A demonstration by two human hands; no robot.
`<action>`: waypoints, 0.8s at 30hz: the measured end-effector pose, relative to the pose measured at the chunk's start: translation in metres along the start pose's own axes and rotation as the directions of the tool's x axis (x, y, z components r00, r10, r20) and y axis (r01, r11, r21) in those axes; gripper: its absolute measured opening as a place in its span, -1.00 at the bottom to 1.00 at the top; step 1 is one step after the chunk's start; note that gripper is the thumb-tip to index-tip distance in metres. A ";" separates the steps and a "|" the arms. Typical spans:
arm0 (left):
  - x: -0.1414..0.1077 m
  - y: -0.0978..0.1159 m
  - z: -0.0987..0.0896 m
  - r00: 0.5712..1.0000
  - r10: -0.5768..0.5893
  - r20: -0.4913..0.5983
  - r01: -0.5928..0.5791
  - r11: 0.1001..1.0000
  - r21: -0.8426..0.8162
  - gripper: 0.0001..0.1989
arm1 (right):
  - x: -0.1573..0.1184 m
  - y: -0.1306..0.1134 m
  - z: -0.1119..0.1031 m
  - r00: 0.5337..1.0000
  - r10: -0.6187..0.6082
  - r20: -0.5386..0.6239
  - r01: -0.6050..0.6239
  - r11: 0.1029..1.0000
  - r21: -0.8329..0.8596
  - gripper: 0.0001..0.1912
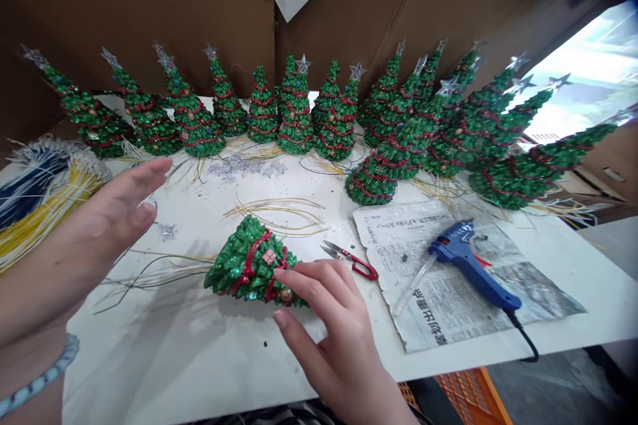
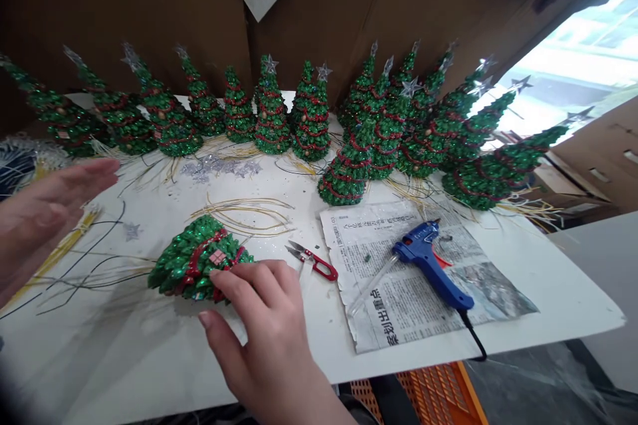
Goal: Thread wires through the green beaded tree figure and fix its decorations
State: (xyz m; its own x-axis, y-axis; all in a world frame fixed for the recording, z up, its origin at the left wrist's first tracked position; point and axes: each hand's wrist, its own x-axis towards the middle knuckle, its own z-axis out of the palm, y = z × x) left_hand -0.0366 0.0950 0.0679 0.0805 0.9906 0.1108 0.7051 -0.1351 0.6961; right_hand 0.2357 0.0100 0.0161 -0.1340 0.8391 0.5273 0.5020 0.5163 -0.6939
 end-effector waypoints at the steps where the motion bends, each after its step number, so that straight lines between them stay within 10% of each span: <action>1: 0.003 0.005 0.001 0.999 -0.025 0.024 0.027 0.997 -0.071 -0.39 | 0.004 -0.002 0.003 1.000 -0.007 -0.004 0.007 1.000 0.017 -0.80; 10: 0.014 0.061 0.014 0.983 0.061 0.172 -0.039 0.991 -0.129 -0.16 | 0.026 -0.020 0.014 0.990 0.103 -0.093 -0.071 0.954 0.292 -0.51; 20: 0.010 0.087 0.028 0.939 0.194 0.283 -0.207 0.978 0.014 -0.19 | 0.041 -0.034 0.014 0.979 0.142 0.148 -0.205 0.664 0.719 -0.58; 24: 0.014 0.083 0.023 0.938 0.184 0.294 -0.204 0.978 0.039 -0.27 | 0.033 -0.026 0.006 0.971 0.234 0.042 -0.208 0.752 0.625 -0.58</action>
State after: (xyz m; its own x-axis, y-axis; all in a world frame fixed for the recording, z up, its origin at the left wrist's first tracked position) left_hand 0.0394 0.0977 0.1108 0.4125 0.9106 0.0237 0.7006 -0.3338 0.6306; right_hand 0.2128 0.0252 0.0486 -0.0483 0.9430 0.3293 -0.1288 0.3211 -0.9382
